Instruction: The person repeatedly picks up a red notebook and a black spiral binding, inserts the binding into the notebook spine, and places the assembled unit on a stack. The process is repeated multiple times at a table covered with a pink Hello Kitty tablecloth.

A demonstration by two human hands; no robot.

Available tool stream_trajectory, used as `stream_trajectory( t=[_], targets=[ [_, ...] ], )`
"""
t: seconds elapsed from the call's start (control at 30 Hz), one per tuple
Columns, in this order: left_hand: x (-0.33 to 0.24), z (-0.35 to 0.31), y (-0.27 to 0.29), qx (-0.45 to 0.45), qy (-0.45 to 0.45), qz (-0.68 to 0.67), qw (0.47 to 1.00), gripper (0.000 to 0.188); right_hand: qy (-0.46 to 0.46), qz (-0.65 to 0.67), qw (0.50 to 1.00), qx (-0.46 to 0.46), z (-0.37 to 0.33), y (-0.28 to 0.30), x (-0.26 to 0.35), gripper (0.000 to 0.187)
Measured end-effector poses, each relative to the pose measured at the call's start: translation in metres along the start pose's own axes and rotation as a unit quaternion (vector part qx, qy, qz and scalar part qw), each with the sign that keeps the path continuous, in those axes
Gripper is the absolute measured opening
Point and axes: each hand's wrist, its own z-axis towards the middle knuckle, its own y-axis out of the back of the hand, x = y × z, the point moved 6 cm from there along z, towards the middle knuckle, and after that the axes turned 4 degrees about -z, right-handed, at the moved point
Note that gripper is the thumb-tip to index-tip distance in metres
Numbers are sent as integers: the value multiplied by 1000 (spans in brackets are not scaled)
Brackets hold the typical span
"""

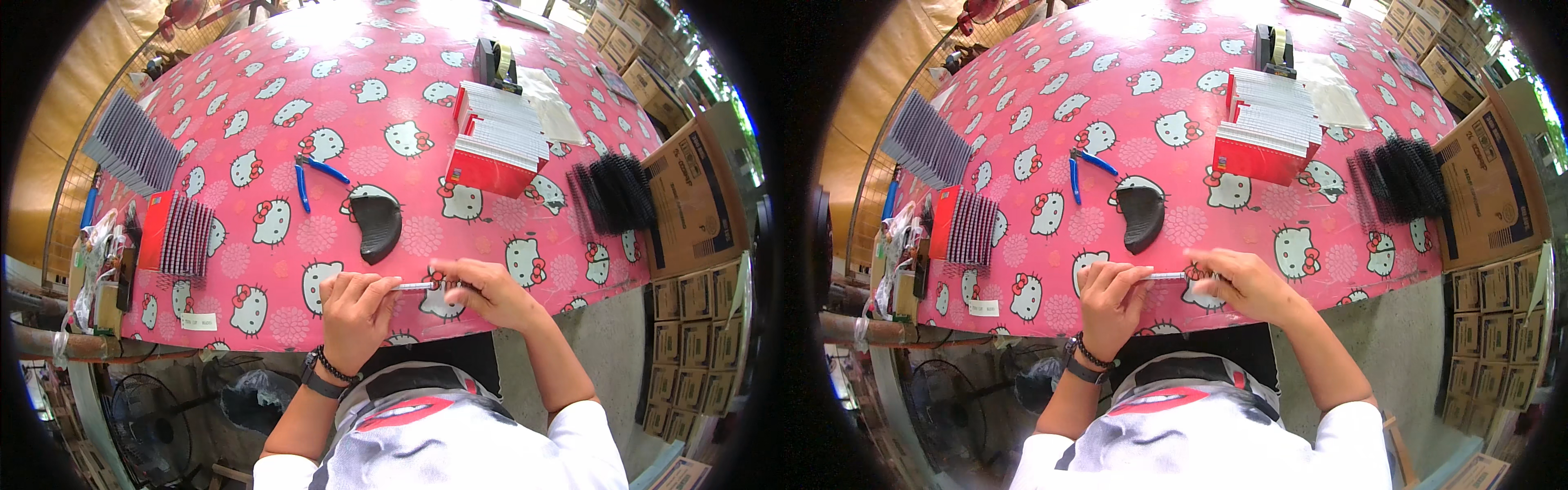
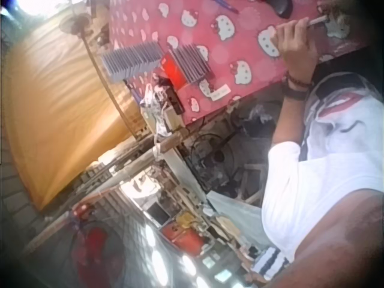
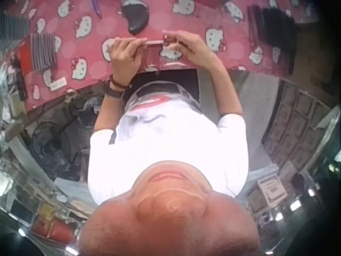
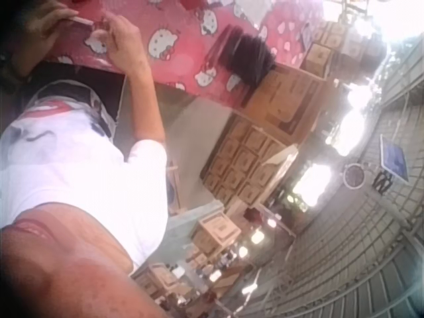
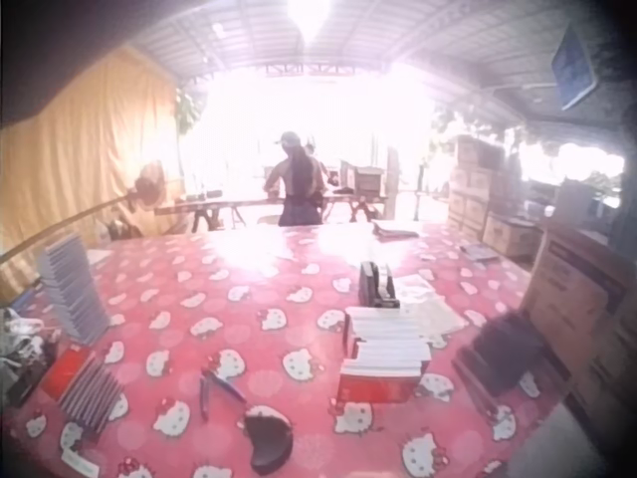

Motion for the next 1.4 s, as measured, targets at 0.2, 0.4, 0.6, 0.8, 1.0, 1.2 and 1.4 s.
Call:
stream_trajectory(
  t=[0.2,0.4,0.6,0.8,1.0,1.2,1.4],
  targets=[
    [-19,11,-5,21,-2,-22,1000,30,-6,-65,998,-19,-3,6,3,28],
    [-21,6,-21,40,-15,-22,999,24,-61,-64,995,42,-1,-4,13,27],
    [-21,1,-18,72,-50,-41,995,26,43,-74,995,52,32,4,-1,21],
    [-13,-2,-21,139,-86,-22,986,38,172,-265,945,84,111,-25,-11,73],
    [-22,7,-7,107,-97,-60,988,24,149,-307,935,95,133,-47,-20,67],
    [-24,11,-1,83,-89,-108,987,22,87,-253,962,46,118,-32,-11,67],
    [-11,0,-1,101,-80,-13,992,38,-29,92,994,50,45,15,-46,73]
  ],
)
